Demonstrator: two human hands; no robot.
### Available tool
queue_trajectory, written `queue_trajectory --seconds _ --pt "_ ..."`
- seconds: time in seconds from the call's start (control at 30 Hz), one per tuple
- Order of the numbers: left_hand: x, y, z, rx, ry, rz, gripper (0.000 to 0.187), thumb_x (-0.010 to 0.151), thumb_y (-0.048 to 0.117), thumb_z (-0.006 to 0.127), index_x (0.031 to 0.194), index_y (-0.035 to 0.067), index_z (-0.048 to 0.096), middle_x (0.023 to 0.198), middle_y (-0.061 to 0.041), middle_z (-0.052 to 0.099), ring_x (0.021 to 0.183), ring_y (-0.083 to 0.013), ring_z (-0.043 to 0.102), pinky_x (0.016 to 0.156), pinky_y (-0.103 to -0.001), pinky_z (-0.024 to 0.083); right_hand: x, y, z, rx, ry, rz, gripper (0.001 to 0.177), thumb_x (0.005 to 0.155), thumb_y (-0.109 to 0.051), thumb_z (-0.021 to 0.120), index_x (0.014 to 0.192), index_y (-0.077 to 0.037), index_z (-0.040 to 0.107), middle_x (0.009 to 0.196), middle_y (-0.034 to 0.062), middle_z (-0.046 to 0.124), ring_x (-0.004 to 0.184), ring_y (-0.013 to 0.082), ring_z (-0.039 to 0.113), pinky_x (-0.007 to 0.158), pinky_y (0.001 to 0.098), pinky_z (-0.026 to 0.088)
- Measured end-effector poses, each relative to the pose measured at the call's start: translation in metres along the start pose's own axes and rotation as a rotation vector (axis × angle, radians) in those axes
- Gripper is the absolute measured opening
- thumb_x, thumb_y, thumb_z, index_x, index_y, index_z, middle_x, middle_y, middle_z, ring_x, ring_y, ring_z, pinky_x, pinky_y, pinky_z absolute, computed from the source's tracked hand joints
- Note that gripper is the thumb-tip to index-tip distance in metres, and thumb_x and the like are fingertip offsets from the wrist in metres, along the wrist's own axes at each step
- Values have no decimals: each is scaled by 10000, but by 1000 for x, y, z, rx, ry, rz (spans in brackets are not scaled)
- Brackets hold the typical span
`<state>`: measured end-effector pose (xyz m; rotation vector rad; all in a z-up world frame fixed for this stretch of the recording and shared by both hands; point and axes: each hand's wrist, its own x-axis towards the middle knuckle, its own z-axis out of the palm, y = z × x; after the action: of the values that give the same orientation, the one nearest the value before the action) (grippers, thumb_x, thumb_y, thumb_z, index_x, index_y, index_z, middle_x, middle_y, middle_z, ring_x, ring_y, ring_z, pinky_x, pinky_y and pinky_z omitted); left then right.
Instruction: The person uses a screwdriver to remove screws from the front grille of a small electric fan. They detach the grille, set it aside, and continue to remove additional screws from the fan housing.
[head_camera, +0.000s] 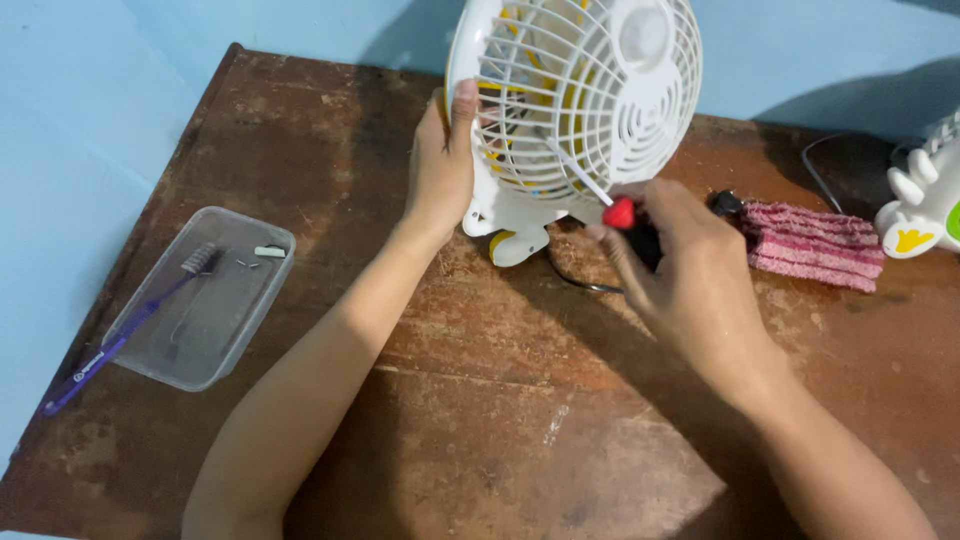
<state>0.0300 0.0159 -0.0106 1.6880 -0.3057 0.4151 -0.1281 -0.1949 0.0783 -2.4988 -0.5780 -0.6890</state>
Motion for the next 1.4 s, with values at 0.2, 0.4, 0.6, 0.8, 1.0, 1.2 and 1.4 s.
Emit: queue_trajectory --seconds 0.2,0.4,0.6,0.8,1.0,1.2,1.4 --pt "-5 17 -2 -16 -136 105 780 1025 711 346 1363 33 531 1154 -107 714 1064 -209 713 931 -390 572 10 39 13 -79 314 -72 146 1048 38 679 1142 42 567 954 152 626 845 255 643 777 353 541" --pt "-6 29 -10 -56 -274 73 676 1017 662 456 1241 40 595 1061 -120 715 986 -215 678 897 -406 565 26 44 11 -243 476 -236 313 993 -45 832 1174 -3 581 1121 131 557 1001 319 646 841 370 557" --pt "5 22 -17 -281 -280 -16 637 1103 623 363 1240 38 575 1203 -118 604 1237 -197 566 1162 -404 414 28 4 -10 -175 323 -88 450 953 -148 912 1314 -47 664 1335 141 555 904 174 686 798 322 595" --pt "13 27 -29 -93 -451 -49 624 1017 606 387 1256 111 681 1059 -69 734 1127 -197 690 1101 -400 444 36 -18 -21 -392 300 -115 593 752 -350 951 1141 6 681 1250 165 615 819 247 701 645 343 569" --pt "8 44 -34 -188 -597 205 451 1065 450 512 1276 65 614 1196 -57 699 1163 -169 636 1022 -383 535 30 -17 -30 -462 312 -46 418 885 -295 942 1048 -16 678 1230 118 666 848 236 701 676 350 562" --pt "8 48 -31 -125 -574 166 456 1061 469 493 1241 65 604 1131 -71 703 1065 -166 645 955 -362 566 24 -8 -27 -437 315 -37 351 902 -217 919 1004 1 663 1229 142 666 848 248 702 671 354 562" --pt "8 45 -31 -136 -587 182 468 1059 475 487 1257 62 585 1176 -74 691 1130 -161 645 986 -363 566 25 -5 -25 -436 319 -45 362 901 -209 911 1002 15 646 1208 141 661 829 230 690 669 348 563"
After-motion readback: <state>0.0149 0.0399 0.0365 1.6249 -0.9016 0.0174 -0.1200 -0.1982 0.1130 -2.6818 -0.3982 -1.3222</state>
